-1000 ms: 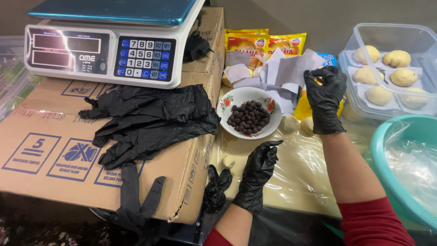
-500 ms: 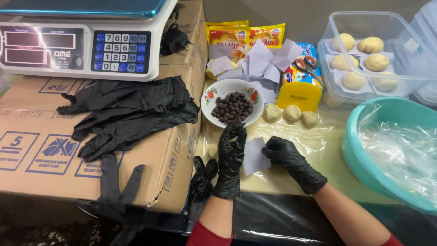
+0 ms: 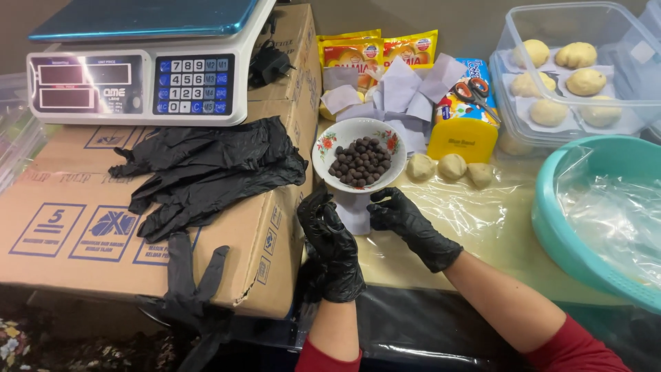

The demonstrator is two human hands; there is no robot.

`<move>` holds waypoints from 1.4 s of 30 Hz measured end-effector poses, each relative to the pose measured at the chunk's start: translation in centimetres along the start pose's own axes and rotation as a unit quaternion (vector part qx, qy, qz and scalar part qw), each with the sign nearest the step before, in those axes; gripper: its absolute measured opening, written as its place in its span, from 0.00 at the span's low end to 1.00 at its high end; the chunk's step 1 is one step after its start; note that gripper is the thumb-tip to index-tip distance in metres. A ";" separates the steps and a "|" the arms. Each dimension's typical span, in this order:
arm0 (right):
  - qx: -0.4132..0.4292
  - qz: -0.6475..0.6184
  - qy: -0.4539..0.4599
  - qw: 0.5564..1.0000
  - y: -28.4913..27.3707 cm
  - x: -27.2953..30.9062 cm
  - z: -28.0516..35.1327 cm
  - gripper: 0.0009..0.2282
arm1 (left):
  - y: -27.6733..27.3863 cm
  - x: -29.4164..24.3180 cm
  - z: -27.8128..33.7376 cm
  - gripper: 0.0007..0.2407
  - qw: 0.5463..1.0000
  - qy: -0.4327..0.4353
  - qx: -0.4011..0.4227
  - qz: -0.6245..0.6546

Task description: Filling small portions of dough with chocolate balls and rolling them into spheres for baking.

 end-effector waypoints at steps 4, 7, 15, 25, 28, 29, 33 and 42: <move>0.008 0.091 0.003 0.996 -1.3 2.7 2.9 0.21 | 0.7 -3.4 -0.4 0.08 0.999 0.039 0.000 0.012; -0.022 0.138 -0.032 0.990 -3.8 3.9 4.5 0.16 | 1.2 -3.3 0.2 0.07 0.995 0.096 0.002 0.024; -0.240 0.308 -0.340 0.855 -14.4 8.3 1.6 0.08 | 6.0 -6.6 4.4 0.05 0.980 0.121 0.069 0.141; -0.267 0.445 -0.401 0.755 -15.9 7.7 0.4 0.33 | 12.2 1.5 9.3 0.14 0.982 -0.050 0.175 0.045; -0.235 0.484 -0.456 0.708 -14.1 8.0 -0.6 0.32 | 13.2 7.6 12.0 0.15 0.980 -0.110 0.148 0.076; -0.202 0.511 -0.487 0.679 -13.4 8.0 -1.3 0.30 | 13.7 10.0 12.9 0.16 0.975 -0.152 0.134 0.094; -0.153 0.667 -0.336 0.647 -11.0 7.1 -3.8 0.38 | 12.8 7.7 11.7 0.14 0.974 -0.152 0.140 0.095; -0.103 0.760 -0.319 0.557 -9.8 2.6 -10.6 0.31 | 12.5 9.7 12.3 0.20 0.942 -0.253 0.159 0.149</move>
Point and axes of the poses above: each hand's wrist, its own z-axis away from the middle knuckle, its own y-axis out of the palm, x = y × z, the point moved 2 cm from there along -z, towards the middle knuckle, and after that the axes turned 2 degrees about y, right-handed, at the moved point
